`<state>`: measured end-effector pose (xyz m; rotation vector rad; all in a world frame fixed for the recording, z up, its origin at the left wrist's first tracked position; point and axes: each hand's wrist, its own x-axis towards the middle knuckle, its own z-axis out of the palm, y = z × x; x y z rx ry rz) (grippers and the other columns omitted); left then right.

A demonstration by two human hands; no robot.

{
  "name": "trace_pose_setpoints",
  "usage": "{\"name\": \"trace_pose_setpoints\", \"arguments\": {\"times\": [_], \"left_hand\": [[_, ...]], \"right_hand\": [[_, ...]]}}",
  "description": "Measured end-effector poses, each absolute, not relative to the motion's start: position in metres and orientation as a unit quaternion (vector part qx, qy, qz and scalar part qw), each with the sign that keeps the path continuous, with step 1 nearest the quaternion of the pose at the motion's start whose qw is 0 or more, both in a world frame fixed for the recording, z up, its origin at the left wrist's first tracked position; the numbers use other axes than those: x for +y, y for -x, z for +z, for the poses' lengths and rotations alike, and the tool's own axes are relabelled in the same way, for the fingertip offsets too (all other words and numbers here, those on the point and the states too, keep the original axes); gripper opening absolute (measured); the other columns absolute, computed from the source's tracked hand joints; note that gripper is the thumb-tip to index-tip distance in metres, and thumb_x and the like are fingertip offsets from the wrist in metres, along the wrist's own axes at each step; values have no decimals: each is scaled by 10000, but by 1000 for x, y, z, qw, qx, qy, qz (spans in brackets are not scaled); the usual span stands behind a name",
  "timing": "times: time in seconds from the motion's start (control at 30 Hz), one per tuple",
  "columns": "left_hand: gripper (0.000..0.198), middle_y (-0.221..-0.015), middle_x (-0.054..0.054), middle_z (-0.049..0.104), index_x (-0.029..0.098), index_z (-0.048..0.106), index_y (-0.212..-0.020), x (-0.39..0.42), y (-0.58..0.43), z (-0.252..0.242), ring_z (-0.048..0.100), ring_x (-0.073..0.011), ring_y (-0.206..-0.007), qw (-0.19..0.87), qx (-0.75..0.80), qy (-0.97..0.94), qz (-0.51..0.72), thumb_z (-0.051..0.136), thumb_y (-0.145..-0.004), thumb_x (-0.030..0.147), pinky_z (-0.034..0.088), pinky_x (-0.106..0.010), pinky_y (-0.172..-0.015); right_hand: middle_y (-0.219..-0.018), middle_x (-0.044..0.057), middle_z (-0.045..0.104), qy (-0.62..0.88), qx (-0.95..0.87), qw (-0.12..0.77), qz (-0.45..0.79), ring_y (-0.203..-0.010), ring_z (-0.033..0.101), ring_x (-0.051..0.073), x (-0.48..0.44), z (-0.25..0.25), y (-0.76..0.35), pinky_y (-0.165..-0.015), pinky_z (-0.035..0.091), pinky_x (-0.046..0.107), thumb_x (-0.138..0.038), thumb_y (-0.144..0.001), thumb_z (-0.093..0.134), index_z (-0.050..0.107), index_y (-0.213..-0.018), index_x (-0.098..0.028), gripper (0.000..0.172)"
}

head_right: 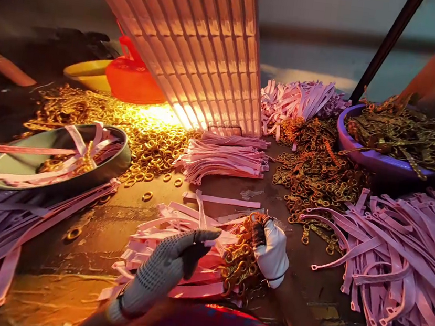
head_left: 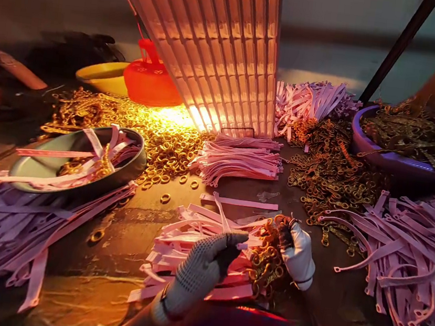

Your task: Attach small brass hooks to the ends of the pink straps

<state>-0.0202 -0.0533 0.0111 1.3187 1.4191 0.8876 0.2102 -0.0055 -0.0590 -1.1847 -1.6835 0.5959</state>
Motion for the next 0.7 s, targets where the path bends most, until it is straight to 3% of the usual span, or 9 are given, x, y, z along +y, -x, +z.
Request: {"name": "trace_pose_setpoints", "arguments": {"times": [0.13, 0.33, 0.57, 0.7], "left_hand": [[473, -476, 48, 450, 135, 753, -1150, -94, 31, -2, 337, -71, -414, 634, 581, -323, 394, 752, -787, 437, 265, -187, -413], [552, -477, 92, 337, 124, 719, -1214, -107, 30, -12, 292, -56, -431, 687, 552, -179, 438, 789, -733, 387, 251, -172, -428], [438, -472, 94, 338, 154, 739, -1047, -101, 26, -13, 269, -49, -427, 697, 519, -202, 452, 807, -736, 455, 236, -166, -423], [372, -451, 62, 392, 215, 756, -945, -98, 32, -4, 275, -69, -402, 686, 544, -283, 391, 739, -770, 543, 207, -190, -409]], "right_hand": [[-1079, 105, 749, 500, -690, 458, 252, -956, 722, 248, -6, -68, -210, -865, 588, 374, -287, -974, 504, 643, -1209, -193, 288], [-1012, 97, 757, 518, -698, 421, 259, -904, 726, 250, -6, -78, -213, -846, 596, 385, -270, -948, 513, 651, -1169, -198, 270], [-1118, 106, 742, 513, -697, 436, 249, -1028, 709, 278, -9, -76, -214, -929, 575, 434, -259, -945, 514, 614, -1276, -214, 349], [-1149, 113, 735, 495, -705, 454, 226, -1064, 703, 289, -13, -68, -211, -949, 567, 447, -243, -953, 525, 637, -1275, -224, 341]]}}
